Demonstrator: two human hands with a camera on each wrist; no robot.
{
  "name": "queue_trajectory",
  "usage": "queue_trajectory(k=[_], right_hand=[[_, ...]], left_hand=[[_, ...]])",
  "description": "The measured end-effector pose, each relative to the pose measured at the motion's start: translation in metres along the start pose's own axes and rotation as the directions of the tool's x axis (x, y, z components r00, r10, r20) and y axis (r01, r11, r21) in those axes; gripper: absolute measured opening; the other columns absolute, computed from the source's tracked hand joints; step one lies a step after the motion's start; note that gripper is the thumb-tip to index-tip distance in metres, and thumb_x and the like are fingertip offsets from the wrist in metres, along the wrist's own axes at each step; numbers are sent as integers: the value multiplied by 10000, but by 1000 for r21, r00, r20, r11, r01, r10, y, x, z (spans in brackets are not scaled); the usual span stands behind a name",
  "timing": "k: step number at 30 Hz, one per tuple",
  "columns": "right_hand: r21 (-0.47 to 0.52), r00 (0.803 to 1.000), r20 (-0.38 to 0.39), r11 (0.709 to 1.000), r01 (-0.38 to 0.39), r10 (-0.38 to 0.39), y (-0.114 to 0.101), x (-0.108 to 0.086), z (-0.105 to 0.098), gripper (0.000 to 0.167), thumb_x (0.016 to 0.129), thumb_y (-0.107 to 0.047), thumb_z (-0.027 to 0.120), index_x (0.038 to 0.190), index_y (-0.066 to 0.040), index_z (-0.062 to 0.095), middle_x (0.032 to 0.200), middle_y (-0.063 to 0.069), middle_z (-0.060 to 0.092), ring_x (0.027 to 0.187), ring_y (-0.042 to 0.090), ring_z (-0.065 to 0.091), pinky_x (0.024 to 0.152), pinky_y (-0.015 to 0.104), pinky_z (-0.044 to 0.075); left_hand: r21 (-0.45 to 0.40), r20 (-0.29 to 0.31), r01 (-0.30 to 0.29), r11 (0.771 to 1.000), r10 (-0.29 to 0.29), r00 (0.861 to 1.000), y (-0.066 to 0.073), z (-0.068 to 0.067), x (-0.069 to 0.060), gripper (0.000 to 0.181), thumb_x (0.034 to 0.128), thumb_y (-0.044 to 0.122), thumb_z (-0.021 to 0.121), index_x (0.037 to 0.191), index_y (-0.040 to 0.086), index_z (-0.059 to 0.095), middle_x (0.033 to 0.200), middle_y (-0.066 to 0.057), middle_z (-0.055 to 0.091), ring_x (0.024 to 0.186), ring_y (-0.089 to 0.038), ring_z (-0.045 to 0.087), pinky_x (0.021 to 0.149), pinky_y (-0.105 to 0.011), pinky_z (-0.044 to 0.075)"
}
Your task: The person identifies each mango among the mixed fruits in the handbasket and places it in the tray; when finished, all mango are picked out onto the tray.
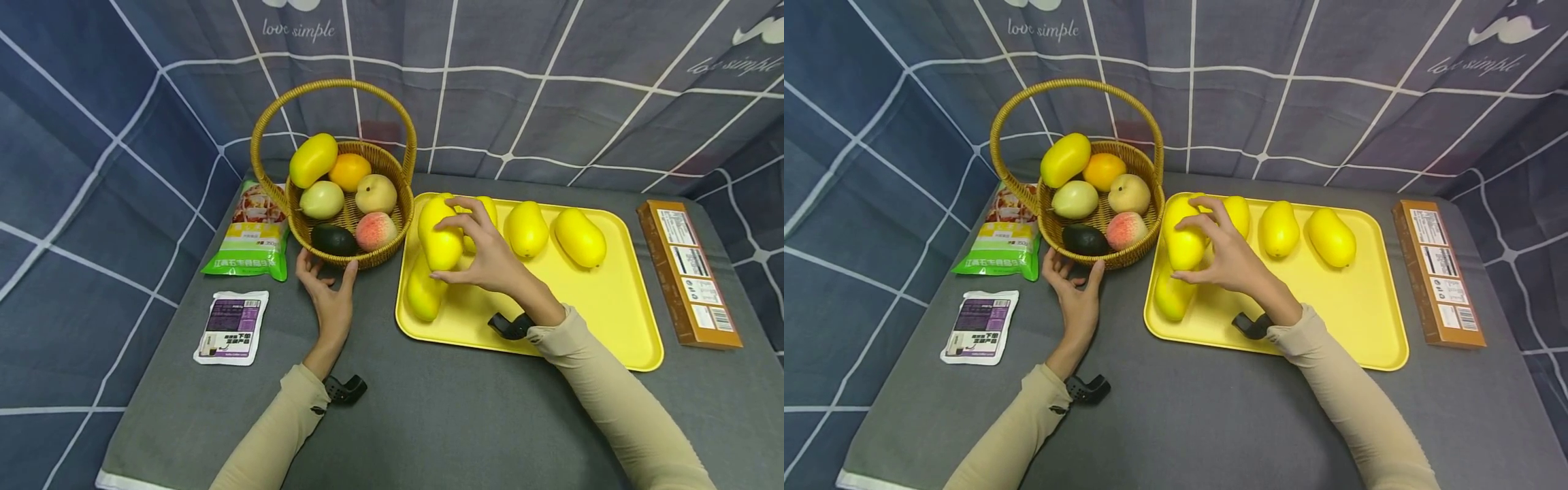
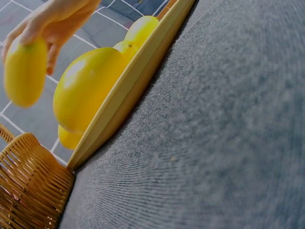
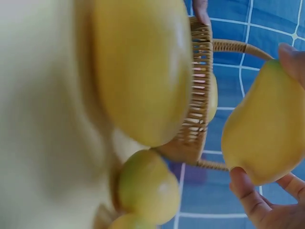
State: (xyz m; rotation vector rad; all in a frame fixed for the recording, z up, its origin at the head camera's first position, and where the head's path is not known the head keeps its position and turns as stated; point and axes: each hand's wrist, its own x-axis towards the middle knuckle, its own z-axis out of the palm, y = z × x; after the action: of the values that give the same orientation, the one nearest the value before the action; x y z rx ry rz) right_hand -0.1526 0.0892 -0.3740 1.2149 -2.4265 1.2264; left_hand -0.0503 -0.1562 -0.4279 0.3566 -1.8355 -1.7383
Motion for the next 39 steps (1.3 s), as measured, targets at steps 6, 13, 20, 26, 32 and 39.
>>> queue_trajectory(k=[6, 13, 20, 26, 32, 39], right_hand=[[-32, 999, -24, 999, -30, 30, 7, -38, -4, 736, 543, -258, 969, 1175, -153, 608, 1449, 132, 396, 1345, 285, 377, 1039, 460, 373], [-53, 997, -17, 995, -80, 80, 7, -72, -5, 749, 539, -273, 975, 1174, -162, 594, 1441, 144, 385, 1324, 301, 392, 1035, 441, 377], [-86, 987, 12, 984, -159, 161, 11, -92, 2, 760, 553, -296, 972, 1181, -173, 562, 1434, 137, 365, 1296, 286, 407, 948, 459, 420], [-96, 982, -12, 977, -191, 191, 8, -97, 9, 761, 568, -314, 964, 1192, -159, 557, 1426, 141, 353, 1162, 227, 483, 882, 308, 437], [-84, 971, -13, 968, -237, 237, 7, -96, 14, 782, 573, -296, 966, 1205, -148, 530, 1426, 151, 343, 1144, 228, 492, 840, 363, 476], [-97, 956, -11, 951, -293, 293, 6, -96, 15, 801, 580, -311, 963, 1207, -118, 505, 1422, 175, 327, 1232, 311, 450, 910, 472, 456]], left_hand=[[7, -4, 3, 1000, -3, 1000, -1, 1, -1, 786, 925, 102, 672, 1491, -18, 140, 1507, -264, 184, 1334, -356, 294, 894, -526, 273], [3, -11, -3, 1000, 4, 1000, -1, 1, 0, 785, 921, 91, 672, 1489, -21, 143, 1498, -252, 197, 1331, -354, 300, 888, -523, 275], [3, -1, 17, 1000, -17, 1000, 1, 0, 0, 784, 928, 105, 667, 1496, -2, 137, 1506, -231, 188, 1338, -343, 292, 900, -527, 271], [4, -5, 21, 1000, -21, 1000, 0, -1, 0, 786, 930, 111, 666, 1497, -4, 134, 1511, -219, 187, 1348, -332, 287, 899, -516, 271], [6, -4, 26, 1000, -26, 1000, 1, -1, -1, 790, 927, 115, 671, 1496, -3, 135, 1503, -206, 194, 1343, -335, 289, 905, -505, 274], [8, 0, 16, 1000, -16, 1000, 1, 0, -1, 791, 926, 118, 673, 1495, -2, 137, 1505, -206, 193, 1339, -335, 288, 898, -497, 274]])
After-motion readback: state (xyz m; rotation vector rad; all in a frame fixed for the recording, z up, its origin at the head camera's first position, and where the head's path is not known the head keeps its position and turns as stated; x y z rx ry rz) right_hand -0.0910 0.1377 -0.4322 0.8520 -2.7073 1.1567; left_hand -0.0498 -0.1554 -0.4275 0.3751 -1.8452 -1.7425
